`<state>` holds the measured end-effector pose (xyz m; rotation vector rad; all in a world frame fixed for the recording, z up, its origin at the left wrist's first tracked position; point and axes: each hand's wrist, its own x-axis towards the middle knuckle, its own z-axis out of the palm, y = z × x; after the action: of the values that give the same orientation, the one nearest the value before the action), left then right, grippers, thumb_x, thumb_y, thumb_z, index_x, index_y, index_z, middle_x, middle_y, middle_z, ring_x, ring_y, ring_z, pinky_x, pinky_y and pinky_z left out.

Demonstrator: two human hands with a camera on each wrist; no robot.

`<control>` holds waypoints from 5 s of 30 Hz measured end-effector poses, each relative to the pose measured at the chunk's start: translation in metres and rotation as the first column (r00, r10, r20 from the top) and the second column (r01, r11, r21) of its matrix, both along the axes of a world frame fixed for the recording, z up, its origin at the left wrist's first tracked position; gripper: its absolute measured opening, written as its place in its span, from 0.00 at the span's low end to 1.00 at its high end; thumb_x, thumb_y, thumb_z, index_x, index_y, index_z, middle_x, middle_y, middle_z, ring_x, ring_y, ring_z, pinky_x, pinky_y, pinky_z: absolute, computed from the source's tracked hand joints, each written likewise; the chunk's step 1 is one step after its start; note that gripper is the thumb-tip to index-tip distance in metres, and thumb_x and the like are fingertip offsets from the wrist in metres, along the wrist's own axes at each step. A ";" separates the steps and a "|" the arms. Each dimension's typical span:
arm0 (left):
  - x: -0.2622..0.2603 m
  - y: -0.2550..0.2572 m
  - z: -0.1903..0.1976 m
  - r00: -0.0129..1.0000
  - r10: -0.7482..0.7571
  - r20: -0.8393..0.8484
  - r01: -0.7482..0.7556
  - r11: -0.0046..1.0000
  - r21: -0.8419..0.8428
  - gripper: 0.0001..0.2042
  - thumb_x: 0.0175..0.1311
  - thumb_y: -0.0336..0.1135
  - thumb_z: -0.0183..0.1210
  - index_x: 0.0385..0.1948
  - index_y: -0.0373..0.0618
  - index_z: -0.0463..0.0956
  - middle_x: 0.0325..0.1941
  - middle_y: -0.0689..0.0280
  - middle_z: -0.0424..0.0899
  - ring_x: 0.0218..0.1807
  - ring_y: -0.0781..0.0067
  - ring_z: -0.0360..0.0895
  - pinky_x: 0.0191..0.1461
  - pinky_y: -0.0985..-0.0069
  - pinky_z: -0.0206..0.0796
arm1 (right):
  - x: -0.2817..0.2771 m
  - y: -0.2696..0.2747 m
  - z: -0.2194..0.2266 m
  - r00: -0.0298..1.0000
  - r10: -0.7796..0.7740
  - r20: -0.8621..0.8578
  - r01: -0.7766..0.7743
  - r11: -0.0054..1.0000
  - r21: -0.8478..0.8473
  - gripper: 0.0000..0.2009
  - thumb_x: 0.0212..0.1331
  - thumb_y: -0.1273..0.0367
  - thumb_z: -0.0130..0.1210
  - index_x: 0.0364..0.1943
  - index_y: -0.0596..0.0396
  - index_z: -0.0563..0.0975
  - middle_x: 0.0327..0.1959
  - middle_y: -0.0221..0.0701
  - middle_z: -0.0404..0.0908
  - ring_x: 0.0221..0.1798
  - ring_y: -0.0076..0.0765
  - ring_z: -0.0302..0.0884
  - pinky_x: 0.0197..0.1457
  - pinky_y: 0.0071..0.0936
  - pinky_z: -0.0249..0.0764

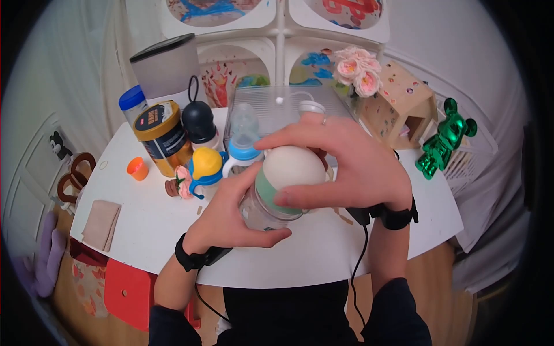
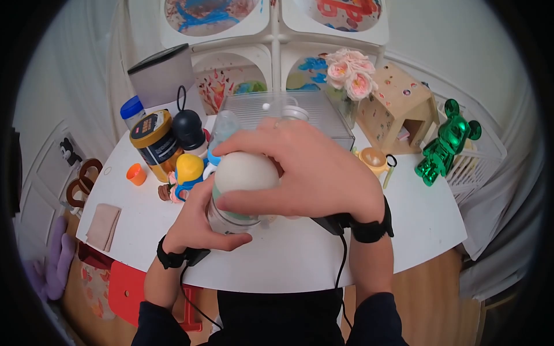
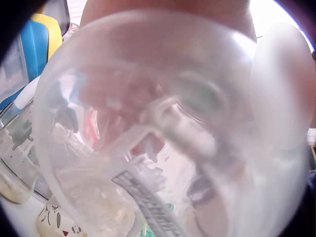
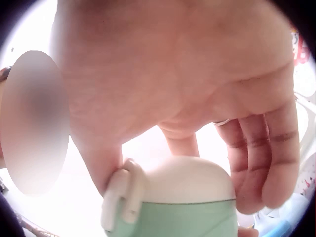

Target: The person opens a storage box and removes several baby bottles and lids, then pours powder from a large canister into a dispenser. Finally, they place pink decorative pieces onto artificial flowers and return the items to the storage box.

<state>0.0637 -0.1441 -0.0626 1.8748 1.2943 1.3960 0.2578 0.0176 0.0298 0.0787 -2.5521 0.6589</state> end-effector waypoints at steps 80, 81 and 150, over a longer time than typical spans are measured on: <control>0.011 0.003 -0.013 0.956 0.286 -0.068 -0.270 0.946 0.182 0.39 0.51 0.37 0.84 0.68 0.36 0.78 0.61 0.56 0.89 0.63 0.66 0.86 0.68 0.67 0.76 | -0.007 -0.022 -0.003 0.957 -0.251 -0.148 0.267 0.959 0.100 0.30 0.51 0.57 0.81 0.58 0.54 0.86 0.41 0.40 0.90 0.34 0.47 0.89 0.41 0.36 0.84; 0.011 0.003 -0.014 0.926 0.344 -0.158 -0.304 0.925 0.228 0.40 0.50 0.38 0.85 0.68 0.36 0.78 0.61 0.56 0.89 0.63 0.65 0.86 0.67 0.67 0.77 | -0.007 -0.027 0.000 0.932 -0.350 -0.090 0.359 0.927 0.108 0.30 0.50 0.55 0.82 0.56 0.55 0.86 0.39 0.40 0.90 0.34 0.47 0.89 0.41 0.35 0.84; -0.083 -0.067 -0.043 0.628 0.748 -0.213 -0.753 0.654 0.075 0.40 0.59 0.37 0.85 0.71 0.38 0.70 0.58 0.57 0.89 0.57 0.64 0.90 0.66 0.64 0.82 | 0.007 0.077 -0.073 0.945 -0.293 0.145 0.320 0.919 -0.230 0.15 0.72 0.58 0.69 0.44 0.56 0.83 0.30 0.28 0.83 0.32 0.27 0.79 0.38 0.29 0.75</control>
<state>-0.0198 -0.2107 -0.1061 1.5384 2.4000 1.5323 0.2652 0.0948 -0.0432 -0.4478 -2.4799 0.8704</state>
